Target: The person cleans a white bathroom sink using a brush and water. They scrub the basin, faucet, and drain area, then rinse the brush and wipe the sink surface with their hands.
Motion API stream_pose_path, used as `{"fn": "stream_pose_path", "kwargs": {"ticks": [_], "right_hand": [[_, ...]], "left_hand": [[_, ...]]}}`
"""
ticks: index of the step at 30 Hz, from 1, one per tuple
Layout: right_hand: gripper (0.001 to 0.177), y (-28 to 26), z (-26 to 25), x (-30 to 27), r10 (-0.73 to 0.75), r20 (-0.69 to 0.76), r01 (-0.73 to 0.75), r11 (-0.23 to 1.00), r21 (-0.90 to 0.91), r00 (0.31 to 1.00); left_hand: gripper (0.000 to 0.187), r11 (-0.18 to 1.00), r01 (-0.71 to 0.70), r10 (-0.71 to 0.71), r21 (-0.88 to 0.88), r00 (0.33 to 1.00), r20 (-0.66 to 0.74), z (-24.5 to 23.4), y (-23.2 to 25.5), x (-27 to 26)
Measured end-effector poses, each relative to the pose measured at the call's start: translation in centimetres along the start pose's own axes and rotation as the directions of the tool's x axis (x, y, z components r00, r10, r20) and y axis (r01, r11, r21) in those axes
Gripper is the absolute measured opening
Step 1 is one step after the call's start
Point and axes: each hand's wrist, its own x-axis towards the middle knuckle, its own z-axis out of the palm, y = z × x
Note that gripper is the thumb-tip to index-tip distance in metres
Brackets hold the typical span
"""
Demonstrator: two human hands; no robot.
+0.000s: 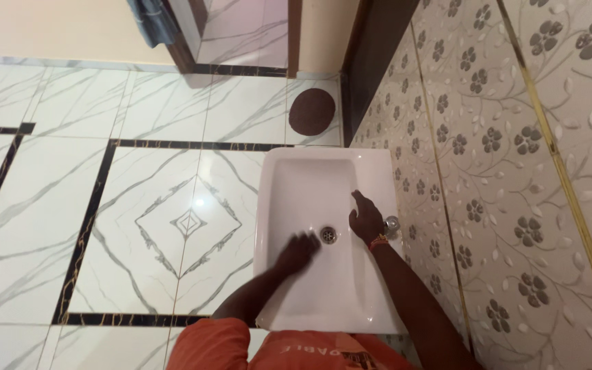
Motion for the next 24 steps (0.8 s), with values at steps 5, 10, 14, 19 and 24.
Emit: {"fn": "stream_pose_path", "kwargs": {"ticks": [5,10,14,19,24], "right_hand": [[0.055,0.3,0.4,0.2,-0.005,0.007,0.005,1.0,0.004,1.0],[0.056,-0.6,-0.3,0.2,0.048,0.052,-0.046,0.998,-0.031,0.998],[0.057,-0.9,-0.9,0.6,0.137,0.127,-0.136,0.991,-0.01,0.982],[0.057,-0.8,-0.6,0.8,0.146,0.116,-0.148,0.989,0.005,0.982],[0.057,-0.5,-0.2,0.6,0.207,0.159,-0.21,0.978,0.006,0.965]], "left_hand": [[0.073,0.899,0.39,-0.41,-0.2,0.91,-0.066,-0.8,-0.7,1.6],[0.07,0.862,0.353,-0.251,-0.365,0.921,0.297,-1.2,8.2,-3.4],[0.072,0.88,0.261,-0.235,-0.397,0.965,0.113,-1.3,11.4,-5.1],[0.068,0.906,0.417,-0.421,-0.078,0.906,-0.045,-1.3,5.2,-5.2],[0.061,0.864,0.417,-0.44,-0.281,0.898,-0.022,-0.6,6.3,-5.1]]}}
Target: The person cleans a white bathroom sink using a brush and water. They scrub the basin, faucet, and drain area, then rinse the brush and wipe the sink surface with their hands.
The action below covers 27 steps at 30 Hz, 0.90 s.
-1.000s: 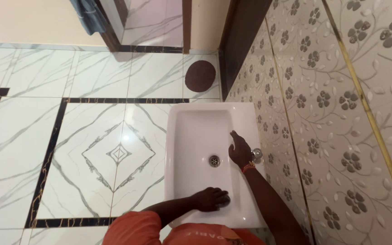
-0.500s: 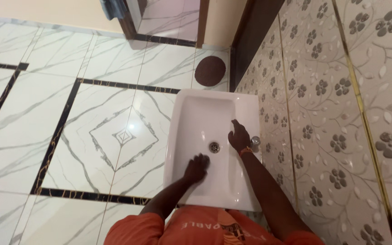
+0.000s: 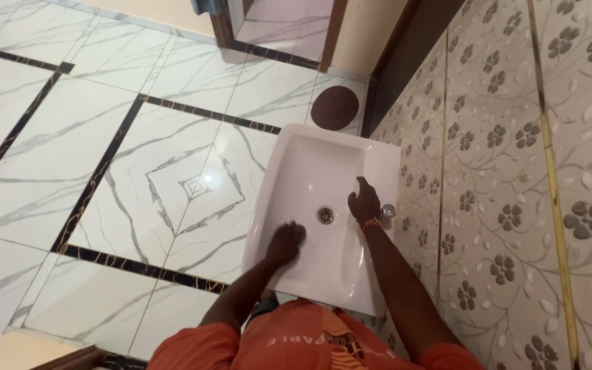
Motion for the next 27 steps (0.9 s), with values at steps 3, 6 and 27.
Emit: {"fn": "stream_pose_path", "kwargs": {"ticks": [3,6,27], "right_hand": [[0.057,0.2,0.3,0.1,-0.016,-0.026,0.016,1.0,-0.006,1.0],[0.056,0.6,0.4,0.0,-0.095,-0.078,0.096,0.995,0.003,0.992],[0.058,-0.4,-0.3,0.1,-0.036,-0.048,0.035,0.999,-0.021,0.998]], "left_hand": [[0.05,0.988,-0.095,0.108,-0.122,0.989,0.105,1.6,4.1,-2.7],[0.045,0.986,-0.087,0.11,-0.144,0.981,0.159,1.6,4.6,-3.0],[0.031,0.995,0.059,-0.037,-0.083,0.97,0.242,-5.5,-1.3,-6.4]]}}
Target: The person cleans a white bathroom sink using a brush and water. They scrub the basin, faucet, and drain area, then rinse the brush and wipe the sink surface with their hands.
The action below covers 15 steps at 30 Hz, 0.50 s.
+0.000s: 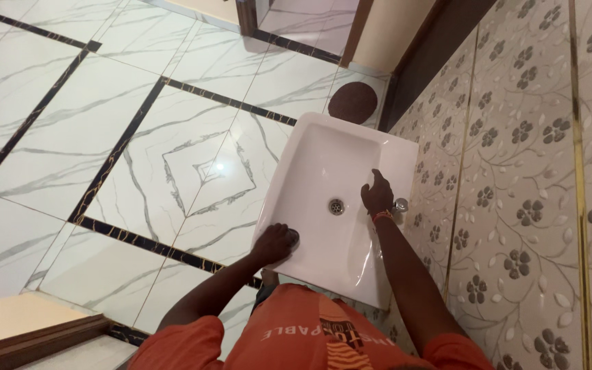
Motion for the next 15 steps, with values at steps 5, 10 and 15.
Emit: {"fn": "stream_pose_path", "kwargs": {"ticks": [5,10,15], "right_hand": [[0.058,0.0,-0.1,0.0,0.029,0.042,-0.028,0.999,-0.02,0.999],[0.059,0.0,-0.1,0.1,0.019,0.022,-0.019,1.0,-0.002,1.0],[0.058,0.0,0.0,0.0,0.046,0.045,-0.044,0.999,-0.028,0.998]], "left_hand": [[0.035,0.992,-0.032,0.057,0.125,0.978,-0.2,2.5,0.4,0.4],[0.043,0.979,0.107,-0.019,0.172,0.894,-0.448,-0.1,-0.5,1.0],[0.053,0.949,0.28,-0.106,0.146,0.718,-0.688,-3.4,-1.4,2.9]]}}
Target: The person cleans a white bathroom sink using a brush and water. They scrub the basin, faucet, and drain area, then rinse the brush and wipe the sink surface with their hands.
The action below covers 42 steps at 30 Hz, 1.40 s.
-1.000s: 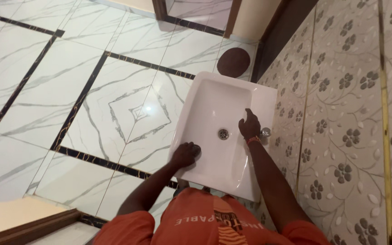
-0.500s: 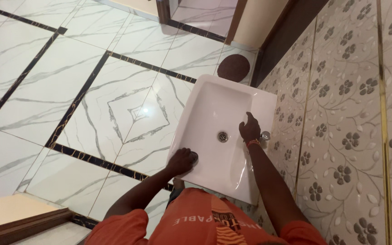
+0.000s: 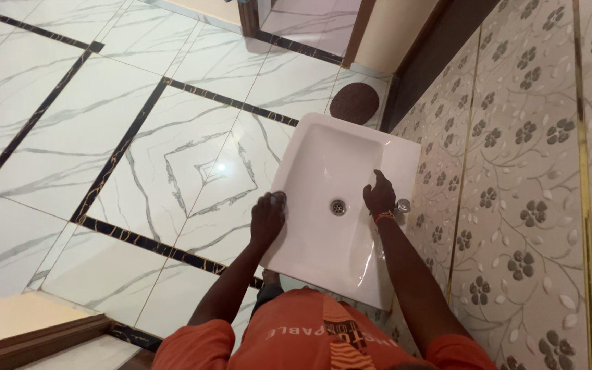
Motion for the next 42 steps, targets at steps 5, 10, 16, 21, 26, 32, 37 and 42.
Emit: {"fn": "stream_pose_path", "kwargs": {"ticks": [5,10,16,21,26,32,37,42], "right_hand": [[0.059,-0.2,-0.2,0.0,-0.03,-0.024,0.03,1.0,-0.007,0.999],[0.061,-0.2,-0.4,-0.2,-0.03,-0.032,0.031,0.998,0.049,0.999],[0.061,-0.4,-0.5,-0.2,-0.021,-0.031,0.022,0.999,0.037,0.999],[0.058,-0.4,-0.4,-0.2,-0.083,-0.095,0.087,0.996,0.037,0.992],[0.056,-0.7,-0.7,-0.3,-0.037,-0.069,0.037,0.999,0.004,0.997],[0.057,-1.8,-0.8,-0.7,0.042,-0.124,-0.045,0.999,-0.021,0.991],[0.062,-2.5,-1.2,-0.7,0.092,-0.153,-0.097,0.995,-0.025,0.984],[0.061,-2.9,-1.2,-0.9,0.167,-0.133,-0.174,0.984,-0.048,0.977]], "left_hand": [[0.063,0.996,0.027,-0.017,-0.09,0.993,0.118,-0.6,-1.1,-2.1],[0.07,0.998,0.01,-0.005,-0.062,0.996,0.093,-2.1,-0.8,-7.8],[0.07,0.998,0.048,-0.046,-0.049,0.998,0.034,-1.3,-0.7,-8.3],[0.07,0.999,0.02,-0.022,0.031,0.998,0.063,3.8,-1.6,-0.9],[0.07,0.996,-0.044,0.04,0.083,0.998,0.049,8.3,-2.3,8.4],[0.075,0.995,-0.095,0.089,0.033,0.983,0.159,7.7,-3.3,7.7],[0.078,0.992,-0.115,0.125,-0.049,0.927,0.352,3.7,-4.0,-0.3],[0.08,0.982,-0.076,0.128,-0.175,0.942,0.31,3.2,-4.7,-0.2]]}}
